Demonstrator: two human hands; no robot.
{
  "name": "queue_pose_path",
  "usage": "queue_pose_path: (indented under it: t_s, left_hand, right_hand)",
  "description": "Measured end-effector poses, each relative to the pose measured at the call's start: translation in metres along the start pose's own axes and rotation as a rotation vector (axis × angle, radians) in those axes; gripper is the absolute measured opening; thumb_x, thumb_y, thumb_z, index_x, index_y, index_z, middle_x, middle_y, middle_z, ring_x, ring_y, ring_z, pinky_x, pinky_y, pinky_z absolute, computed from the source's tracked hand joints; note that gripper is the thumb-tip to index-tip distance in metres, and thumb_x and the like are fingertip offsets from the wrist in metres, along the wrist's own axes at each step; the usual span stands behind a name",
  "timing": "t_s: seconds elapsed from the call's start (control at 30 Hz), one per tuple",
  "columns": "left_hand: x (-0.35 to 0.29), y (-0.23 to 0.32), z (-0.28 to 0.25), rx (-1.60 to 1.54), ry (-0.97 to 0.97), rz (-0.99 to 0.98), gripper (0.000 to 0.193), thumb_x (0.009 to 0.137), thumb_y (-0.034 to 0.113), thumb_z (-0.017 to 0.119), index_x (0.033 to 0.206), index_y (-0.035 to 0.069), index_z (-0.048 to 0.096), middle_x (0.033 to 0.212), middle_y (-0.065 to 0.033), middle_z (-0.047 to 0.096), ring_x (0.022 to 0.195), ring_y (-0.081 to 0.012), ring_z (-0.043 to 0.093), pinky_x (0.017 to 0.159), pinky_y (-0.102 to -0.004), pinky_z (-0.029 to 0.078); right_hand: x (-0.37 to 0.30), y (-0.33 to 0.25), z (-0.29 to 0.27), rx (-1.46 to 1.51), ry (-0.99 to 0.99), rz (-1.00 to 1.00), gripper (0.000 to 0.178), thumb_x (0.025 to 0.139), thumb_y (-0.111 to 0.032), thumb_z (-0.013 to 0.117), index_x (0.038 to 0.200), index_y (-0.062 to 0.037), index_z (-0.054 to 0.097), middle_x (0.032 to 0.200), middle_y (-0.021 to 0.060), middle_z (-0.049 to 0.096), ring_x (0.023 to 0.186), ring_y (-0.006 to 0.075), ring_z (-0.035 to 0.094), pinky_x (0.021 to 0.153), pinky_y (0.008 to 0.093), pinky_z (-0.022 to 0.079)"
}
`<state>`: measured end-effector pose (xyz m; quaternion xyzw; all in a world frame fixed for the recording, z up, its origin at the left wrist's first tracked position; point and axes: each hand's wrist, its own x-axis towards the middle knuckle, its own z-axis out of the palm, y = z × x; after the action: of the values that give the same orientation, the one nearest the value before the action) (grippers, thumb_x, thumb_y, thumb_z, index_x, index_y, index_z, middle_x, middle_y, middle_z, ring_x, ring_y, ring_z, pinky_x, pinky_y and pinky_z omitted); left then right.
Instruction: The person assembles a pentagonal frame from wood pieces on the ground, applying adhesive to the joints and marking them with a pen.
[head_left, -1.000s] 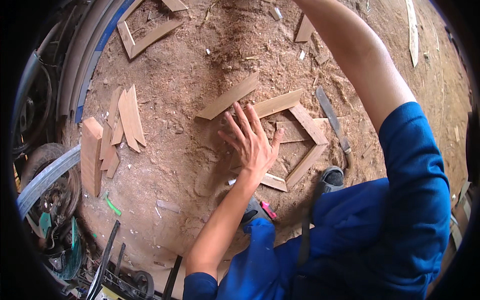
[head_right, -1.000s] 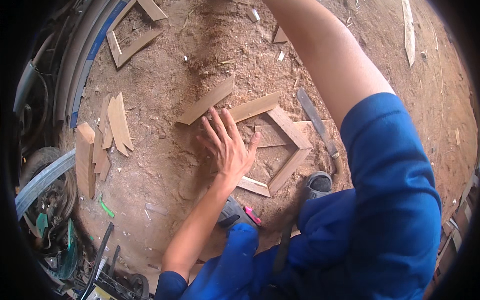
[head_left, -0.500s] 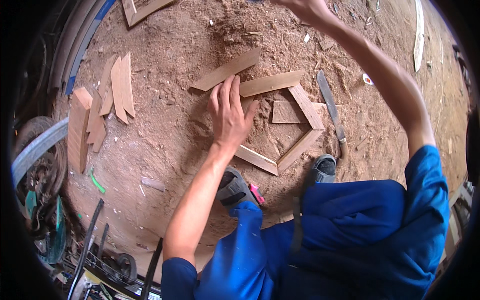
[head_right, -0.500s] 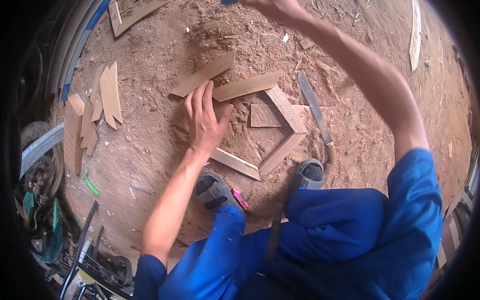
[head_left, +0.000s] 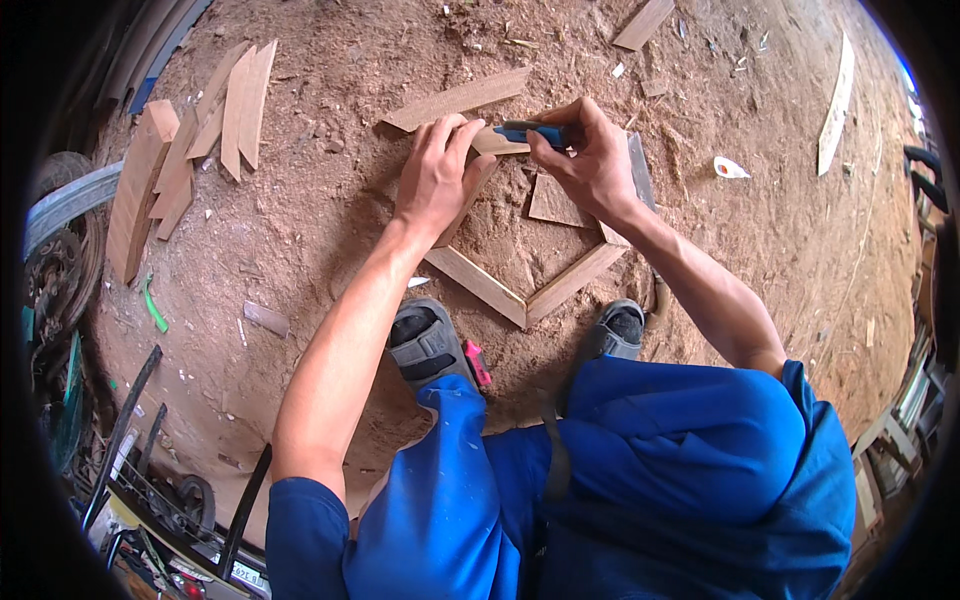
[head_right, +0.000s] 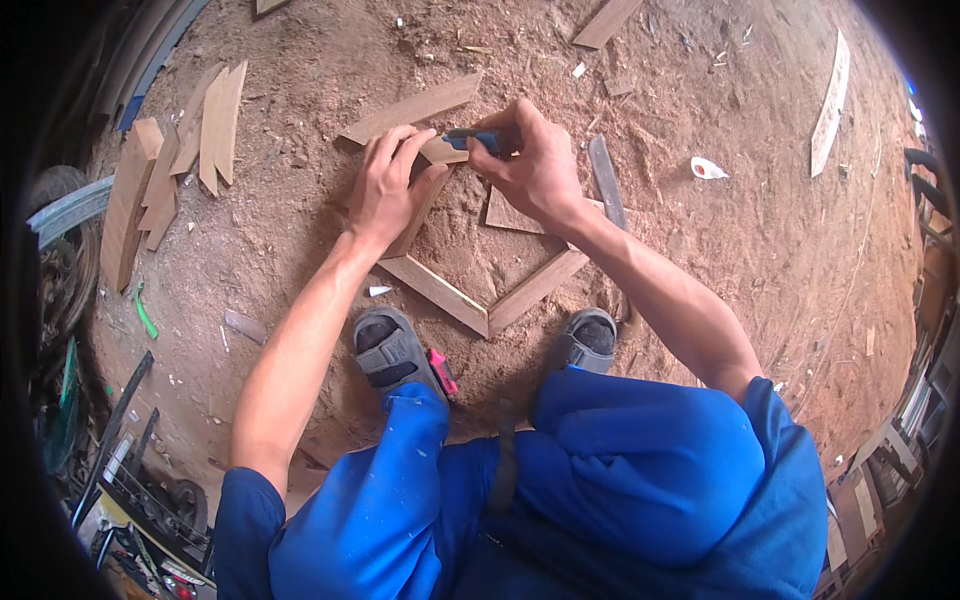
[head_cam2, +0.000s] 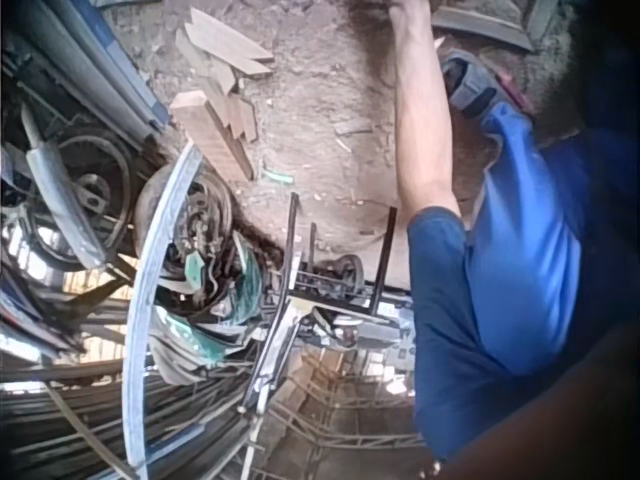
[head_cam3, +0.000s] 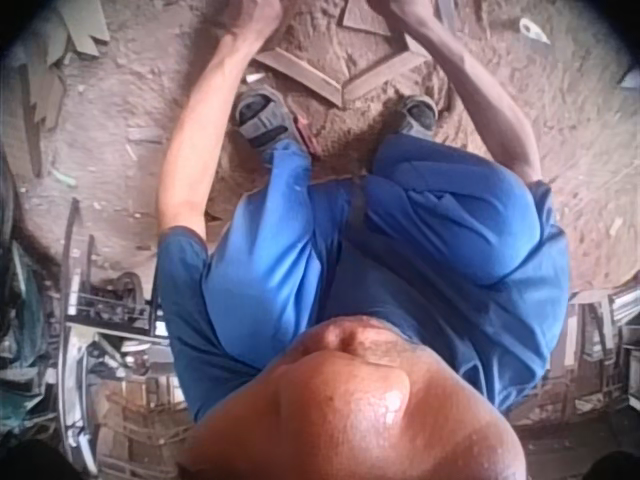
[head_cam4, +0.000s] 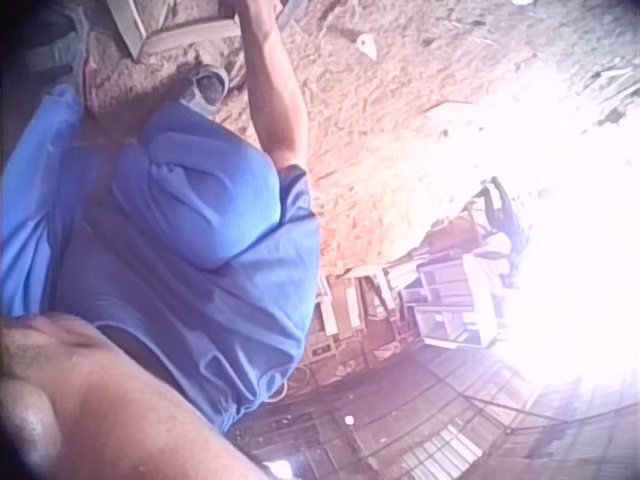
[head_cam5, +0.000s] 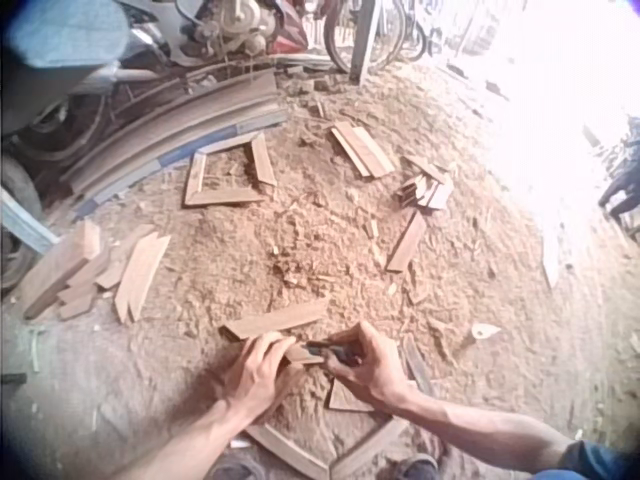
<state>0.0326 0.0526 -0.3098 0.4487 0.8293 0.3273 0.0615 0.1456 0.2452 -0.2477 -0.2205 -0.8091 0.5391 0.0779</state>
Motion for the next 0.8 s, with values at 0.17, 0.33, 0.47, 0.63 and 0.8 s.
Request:
queue_pose_path:
  t_s: [0.17,0.33,0.47,0.63,0.8]
  left_hand:
    - [0.004,0.002,0.002,-0.017,0.02,-0.003,0.043,0.089,0.022,0.082,0.126,0.005,0.068,0.12,-0.0114,0.067,0.114,-0.0335,0.063,0.098,-0.0443,0.054]
    - [0.007,0.004,-0.004,-0.017,-0.003,-0.01,0.041,0.088,0.02,0.082,0.124,0.006,0.069,0.12,-0.0106,0.068,0.113,-0.034,0.063,0.098,-0.0456,0.053]
    - [0.009,0.003,-0.005,-0.006,-0.003,0.009,0.041,0.087,0.019,0.082,0.124,0.006,0.07,0.12,-0.0107,0.068,0.112,-0.0341,0.063,0.099,-0.046,0.053]
    - [0.008,0.002,-0.005,-0.007,0.0,0.015,0.041,0.087,0.02,0.083,0.123,0.006,0.07,0.119,-0.0111,0.069,0.112,-0.0339,0.063,0.099,-0.0454,0.053]
    - [0.01,0.002,-0.005,0.003,-0.016,0.014,0.041,0.087,0.022,0.083,0.123,0.006,0.071,0.119,-0.0112,0.069,0.112,-0.0335,0.064,0.099,-0.045,0.053]
  right_hand:
    - [0.001,-0.004,0.0,-0.052,-0.015,-0.033,0.026,0.09,-0.009,0.081,0.106,0.0023,0.063,0.097,0.0175,0.078,0.088,0.0215,0.078,0.076,0.0342,0.064]
    - [0.001,0.0,0.009,-0.082,0.013,-0.068,0.027,0.088,-0.011,0.082,0.104,0.0022,0.065,0.094,0.0171,0.078,0.086,0.0221,0.078,0.077,0.0345,0.063]
    - [0.001,0.007,0.012,-0.084,0.011,-0.089,0.029,0.087,-0.014,0.082,0.103,0.0017,0.064,0.089,0.0154,0.075,0.079,0.0223,0.075,0.073,0.0351,0.061]
    - [-0.002,0.006,0.014,-0.136,-0.006,-0.099,0.029,0.087,-0.015,0.082,0.101,0.0014,0.063,0.09,0.015,0.071,0.075,0.023,0.071,0.069,0.0366,0.058]
    - [-0.004,0.004,0.013,-0.209,0.018,-0.189,0.025,0.084,-0.011,0.083,0.097,0.0,0.064,0.086,0.0119,0.075,0.068,0.0155,0.068,0.062,0.0305,0.057]
